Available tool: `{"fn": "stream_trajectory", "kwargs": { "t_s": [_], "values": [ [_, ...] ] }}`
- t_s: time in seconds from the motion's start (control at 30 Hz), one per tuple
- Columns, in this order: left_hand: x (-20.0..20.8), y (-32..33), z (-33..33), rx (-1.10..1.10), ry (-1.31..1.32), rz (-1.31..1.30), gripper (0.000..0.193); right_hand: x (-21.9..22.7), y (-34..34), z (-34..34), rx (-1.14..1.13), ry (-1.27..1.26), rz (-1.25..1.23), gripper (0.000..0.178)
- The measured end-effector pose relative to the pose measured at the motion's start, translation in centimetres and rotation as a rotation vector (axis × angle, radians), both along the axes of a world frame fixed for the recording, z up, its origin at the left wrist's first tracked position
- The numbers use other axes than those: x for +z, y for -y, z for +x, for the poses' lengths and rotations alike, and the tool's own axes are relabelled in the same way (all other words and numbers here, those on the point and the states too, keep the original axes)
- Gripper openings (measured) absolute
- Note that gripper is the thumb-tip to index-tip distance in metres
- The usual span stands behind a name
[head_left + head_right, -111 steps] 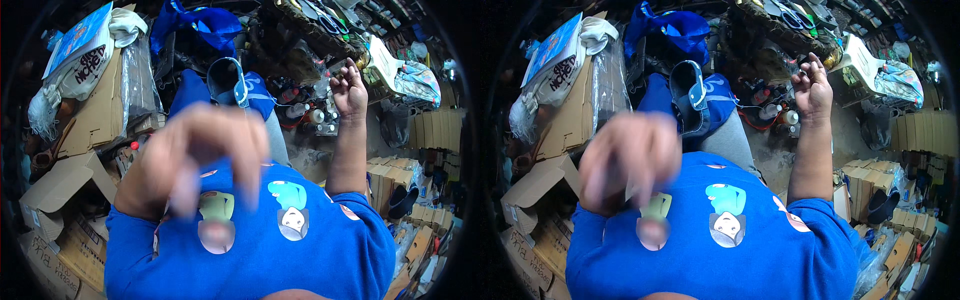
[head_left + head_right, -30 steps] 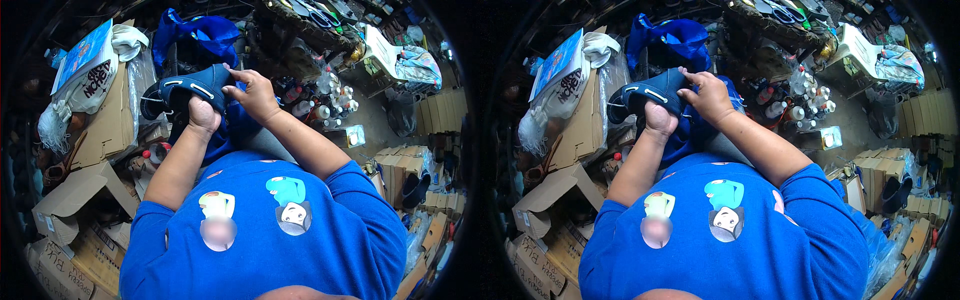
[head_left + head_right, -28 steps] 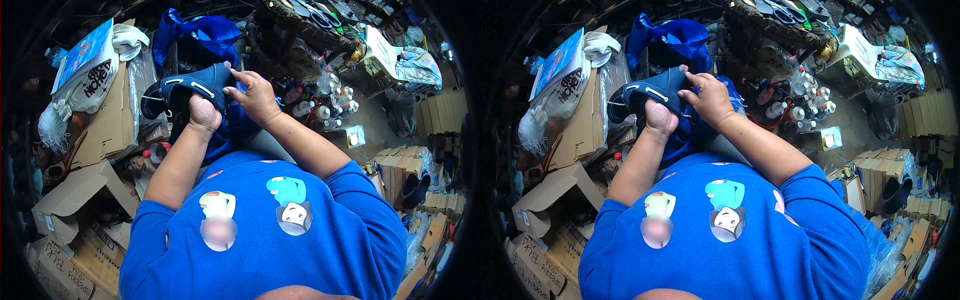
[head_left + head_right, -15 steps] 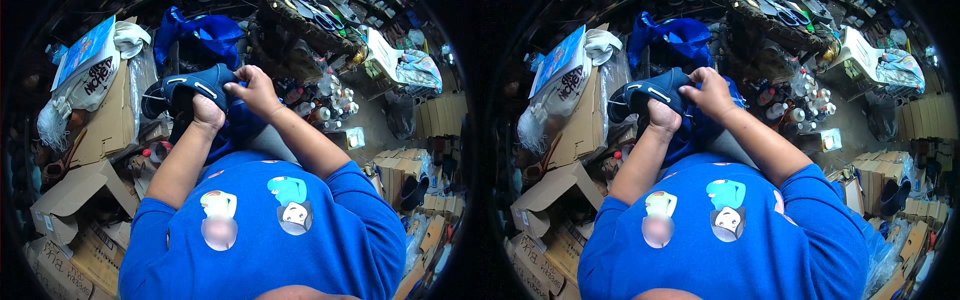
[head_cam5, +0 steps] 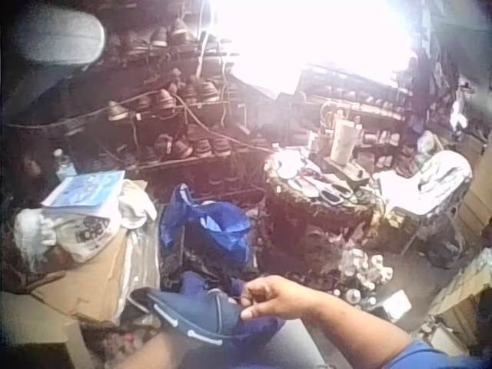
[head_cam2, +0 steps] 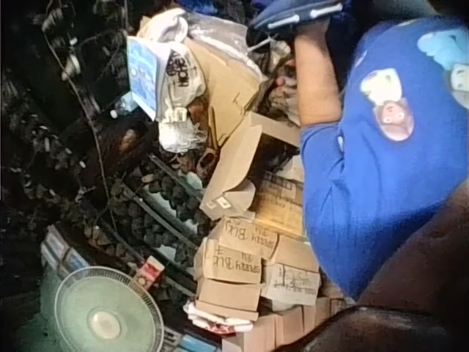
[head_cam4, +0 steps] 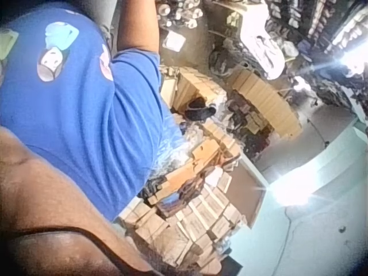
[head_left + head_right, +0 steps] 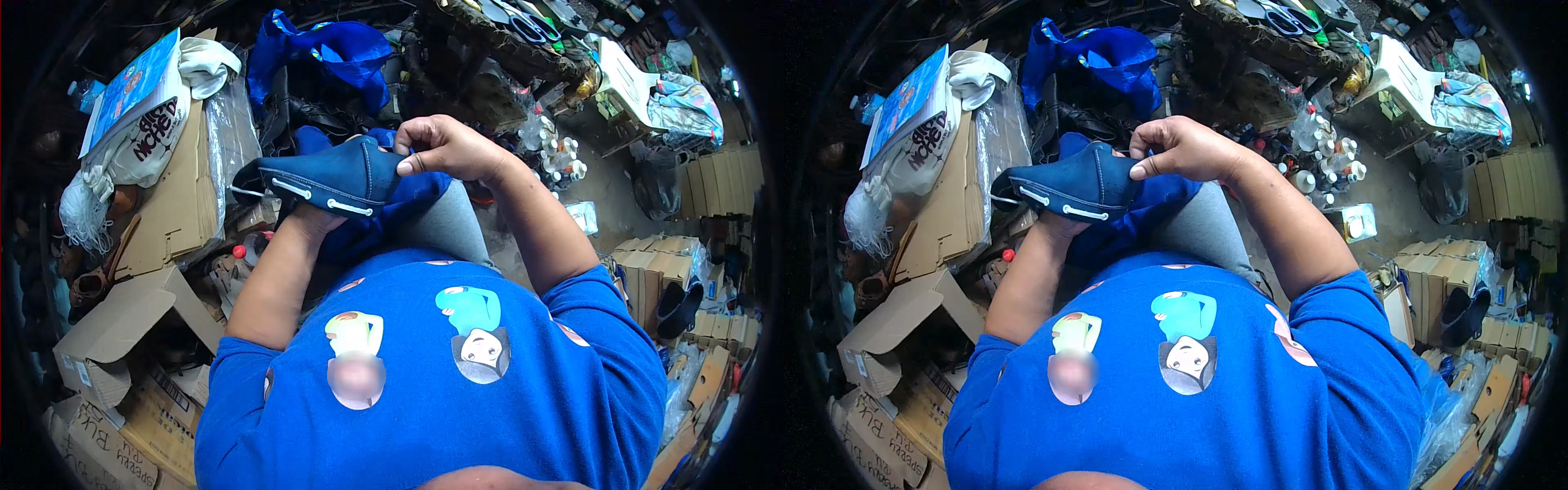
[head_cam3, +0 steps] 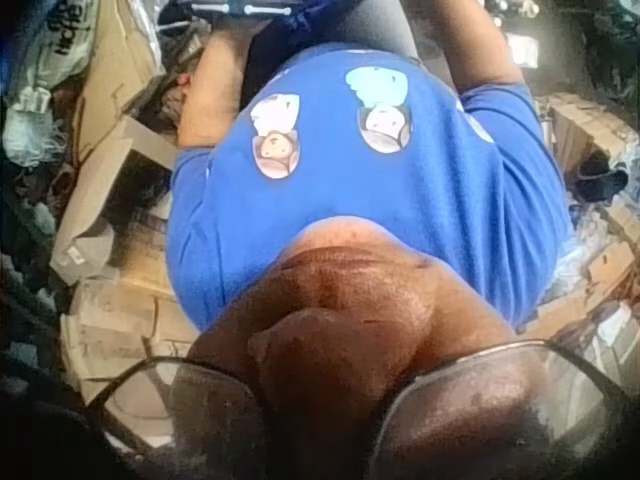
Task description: The recorder is sewing a shoe upper by hand using a needle and thread.
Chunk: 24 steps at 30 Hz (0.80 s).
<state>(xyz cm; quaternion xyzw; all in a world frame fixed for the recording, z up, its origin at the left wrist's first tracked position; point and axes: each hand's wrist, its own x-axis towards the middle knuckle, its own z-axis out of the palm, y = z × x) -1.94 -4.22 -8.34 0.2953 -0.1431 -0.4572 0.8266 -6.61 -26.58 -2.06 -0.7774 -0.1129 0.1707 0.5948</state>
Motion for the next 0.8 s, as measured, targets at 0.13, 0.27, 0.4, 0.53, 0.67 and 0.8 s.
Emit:
{"fn": "stream_trajectory", "kwargs": {
  "t_s": [0.13, 0.27, 0.4, 0.53, 0.67, 0.8],
  "values": [
    [1.3, 1.7, 0.3, 0.105, 0.281, 0.017, 0.022, 0.2, -1.2, -0.9, -0.061, -0.112, 0.227, 0.021],
    [2.4, 2.3, -0.1, 0.242, 1.086, 0.582, 0.023, -0.9, -1.6, -1.5, -0.179, -0.13, 0.317, 0.021],
    [4.4, 1.6, 0.6, 0.034, 1.611, 0.892, 0.025, 0.1, -2.1, -2.6, -0.231, -0.009, 0.233, 0.029],
    [2.2, 0.2, 1.1, 0.27, 1.344, 0.595, 0.03, 1.2, -1.4, -3.5, -0.239, 0.011, 0.184, 0.032],
    [2.1, 1.3, 1.3, 0.199, 0.491, 0.245, 0.031, 1.2, -0.8, -3.1, -0.289, -0.054, 0.336, 0.028],
    [3.1, 2.8, 1.6, 0.11, 0.143, 0.058, 0.031, 0.3, 0.2, -2.6, -0.256, -0.023, 0.258, 0.02]
  ]
}}
